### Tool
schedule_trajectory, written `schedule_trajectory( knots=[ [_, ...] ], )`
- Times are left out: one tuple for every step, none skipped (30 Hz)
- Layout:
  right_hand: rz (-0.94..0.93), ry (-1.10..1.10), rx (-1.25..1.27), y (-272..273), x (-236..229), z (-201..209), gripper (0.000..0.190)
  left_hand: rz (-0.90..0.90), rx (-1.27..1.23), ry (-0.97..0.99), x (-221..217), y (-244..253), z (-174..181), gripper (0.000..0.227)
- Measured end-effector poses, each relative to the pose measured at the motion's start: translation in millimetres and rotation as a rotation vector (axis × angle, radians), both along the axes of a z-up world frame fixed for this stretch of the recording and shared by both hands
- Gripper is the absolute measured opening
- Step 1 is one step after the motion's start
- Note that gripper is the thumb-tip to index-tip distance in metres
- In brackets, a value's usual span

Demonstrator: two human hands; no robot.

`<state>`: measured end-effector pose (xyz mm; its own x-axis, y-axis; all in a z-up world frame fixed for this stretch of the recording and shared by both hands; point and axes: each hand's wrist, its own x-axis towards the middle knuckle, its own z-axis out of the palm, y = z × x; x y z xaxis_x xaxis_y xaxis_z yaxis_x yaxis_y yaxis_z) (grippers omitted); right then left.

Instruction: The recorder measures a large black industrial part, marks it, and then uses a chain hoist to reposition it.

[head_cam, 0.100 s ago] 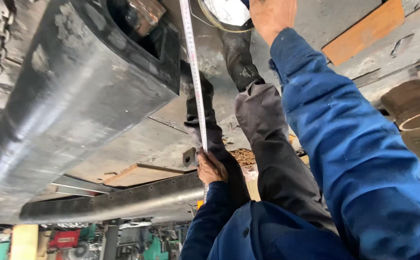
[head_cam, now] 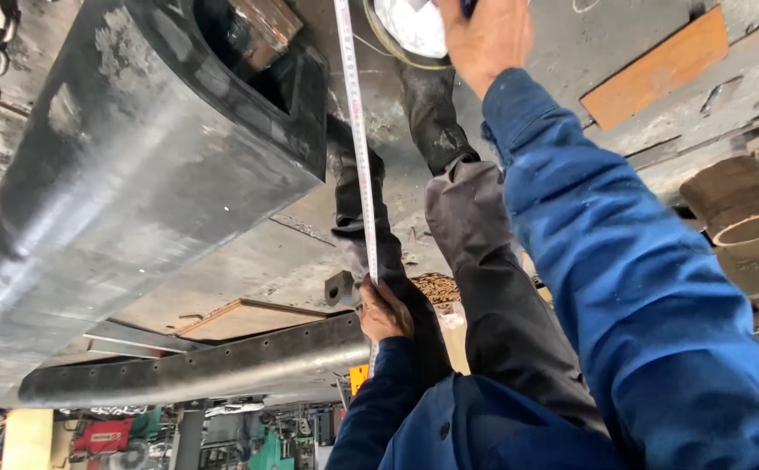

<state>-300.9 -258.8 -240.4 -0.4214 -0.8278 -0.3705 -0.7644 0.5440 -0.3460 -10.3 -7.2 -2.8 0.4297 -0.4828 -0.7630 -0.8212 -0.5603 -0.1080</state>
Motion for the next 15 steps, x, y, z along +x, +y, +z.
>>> schedule_trajectory(
  knots=[
    [0.004,0.002,-0.001,-1,1,-4,0.030,0.004,-0.001,0.002,-2,-3,-2,0.030],
    [0.002,-0.002,0.002,0,4,-6,0.034,0.025,0.008,-0.002,-2,-5,0,0.031],
    [0.001,-0.005,0.006,1,6,-7,0.039,0.045,0.017,-0.006,-3,-7,3,0.031],
    [-0.001,-0.006,0.006,6,5,-13,0.039,0.043,0.017,-0.007,-3,-14,4,0.031],
    [0.025,-0.002,-0.036,10,4,-18,0.033,0.092,0.070,-0.006,-4,-21,6,0.030],
    [0.051,0.003,-0.080,13,3,-24,0.028,0.142,0.121,-0.004,-5,-29,6,0.029],
    [0.049,0.004,-0.083,8,4,-14,0.028,0.140,0.119,-0.003,-3,-30,7,0.029],
    [0.018,-0.066,0.075,3,3,-3,0.027,0.146,0.067,0.018,-2,-30,6,0.029],
    [-0.012,-0.137,0.233,-2,1,8,0.026,0.152,0.016,0.039,-2,-30,6,0.029],
    [-0.013,-0.132,0.231,-5,2,18,0.026,0.152,0.014,0.045,-1,-31,6,0.029],
    [0.025,-0.180,0.162,-7,2,27,0.030,0.157,0.032,0.051,-1,-31,5,0.029],
    [0.063,-0.229,0.094,-10,3,35,0.037,0.162,0.051,0.057,1,-32,4,0.029],
    [0.062,-0.224,0.094,-8,2,35,0.037,0.160,0.051,0.062,1,-32,4,0.029],
    [0.069,-0.252,0.091,-7,2,35,0.039,0.149,0.042,0.068,2,-32,4,0.030],
    [0.075,-0.280,0.088,-6,2,34,0.040,0.138,0.032,0.073,3,-32,3,0.030]
  ],
)
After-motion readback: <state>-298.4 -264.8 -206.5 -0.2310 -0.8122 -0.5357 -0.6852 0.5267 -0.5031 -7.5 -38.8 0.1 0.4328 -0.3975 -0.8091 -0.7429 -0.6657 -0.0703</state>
